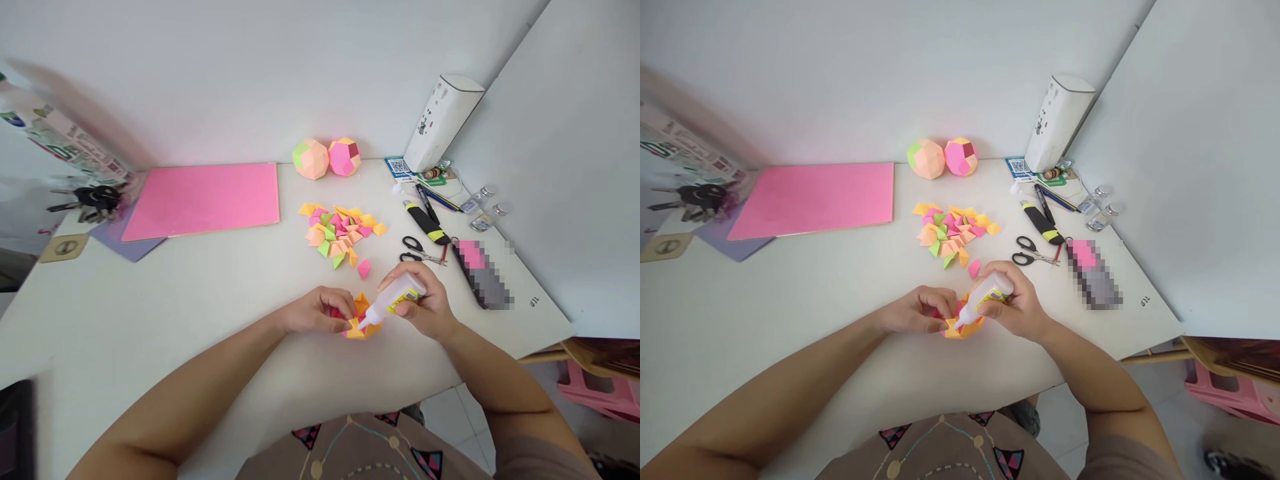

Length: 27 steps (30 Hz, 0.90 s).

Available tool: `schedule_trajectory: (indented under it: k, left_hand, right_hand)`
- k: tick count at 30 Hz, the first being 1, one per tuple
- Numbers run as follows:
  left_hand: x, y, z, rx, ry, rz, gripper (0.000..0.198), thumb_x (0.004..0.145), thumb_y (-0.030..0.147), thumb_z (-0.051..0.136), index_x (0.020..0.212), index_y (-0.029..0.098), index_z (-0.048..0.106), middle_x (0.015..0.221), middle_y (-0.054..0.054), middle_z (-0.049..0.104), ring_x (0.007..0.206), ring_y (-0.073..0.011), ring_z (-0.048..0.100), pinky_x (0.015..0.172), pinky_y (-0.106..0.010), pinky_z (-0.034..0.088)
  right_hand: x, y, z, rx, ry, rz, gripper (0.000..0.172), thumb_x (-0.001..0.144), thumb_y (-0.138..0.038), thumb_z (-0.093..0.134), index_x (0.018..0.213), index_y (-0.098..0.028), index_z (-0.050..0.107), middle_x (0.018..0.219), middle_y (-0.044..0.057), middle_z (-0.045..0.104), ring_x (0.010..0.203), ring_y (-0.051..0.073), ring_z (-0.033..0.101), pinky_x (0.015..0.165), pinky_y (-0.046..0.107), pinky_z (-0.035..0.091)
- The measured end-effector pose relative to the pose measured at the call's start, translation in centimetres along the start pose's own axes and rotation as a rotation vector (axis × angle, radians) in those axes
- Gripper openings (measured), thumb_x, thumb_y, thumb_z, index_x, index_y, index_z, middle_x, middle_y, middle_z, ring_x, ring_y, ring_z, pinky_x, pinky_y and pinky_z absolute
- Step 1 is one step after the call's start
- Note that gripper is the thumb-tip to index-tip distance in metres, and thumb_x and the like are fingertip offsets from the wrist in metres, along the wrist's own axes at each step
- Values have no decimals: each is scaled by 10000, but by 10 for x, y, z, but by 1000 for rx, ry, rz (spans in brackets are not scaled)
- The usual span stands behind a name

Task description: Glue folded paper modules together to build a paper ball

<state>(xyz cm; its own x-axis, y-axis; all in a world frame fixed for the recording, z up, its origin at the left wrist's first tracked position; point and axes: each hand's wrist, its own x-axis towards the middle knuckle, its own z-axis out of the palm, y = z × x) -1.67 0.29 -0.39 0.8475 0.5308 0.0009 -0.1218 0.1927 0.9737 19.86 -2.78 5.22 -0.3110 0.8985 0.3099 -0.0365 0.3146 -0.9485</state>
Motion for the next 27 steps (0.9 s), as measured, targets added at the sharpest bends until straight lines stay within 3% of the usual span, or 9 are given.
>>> schedule_trajectory:
  k: [9, 15, 21, 27]
  left_hand:
    - [0, 2, 0, 3, -2, -15, 98, 709, 233, 690, 748, 142, 689, 838, -63, 593, 757, -142, 564, 663, -274, 469]
    - [0, 1, 0, -17, 7, -5, 87, 707, 221, 695, 743, 141, 691, 827, -57, 587, 751, -138, 558, 685, -283, 469]
    - [0, 0, 0, -33, -3, -4, 116, 708, 245, 697, 762, 142, 697, 862, -73, 602, 796, -158, 573, 711, -300, 477]
    - [2, 0, -1, -60, 5, 1, 116, 701, 234, 704, 772, 142, 704, 862, -65, 589, 787, -146, 555, 702, -286, 464]
  right_hand:
    - [0, 0, 1, 43, 12, 21, 341, 745, -382, 684, 986, -221, 506, 777, 36, 632, 650, 149, 574, 516, 255, 453]
    - [1, 2, 0, 115, 58, 70, 319, 756, -365, 677, 974, -230, 488, 789, 28, 635, 518, 101, 503, 429, 219, 395]
    - [0, 4, -2, 106, 54, 66, 330, 737, -345, 701, 982, -229, 513, 821, 26, 628, 526, 86, 499, 414, 198, 379]
    - [6, 7, -5, 272, 165, 200, 268, 786, -416, 624, 941, -251, 481, 828, 1, 647, 396, 49, 368, 337, 196, 336]
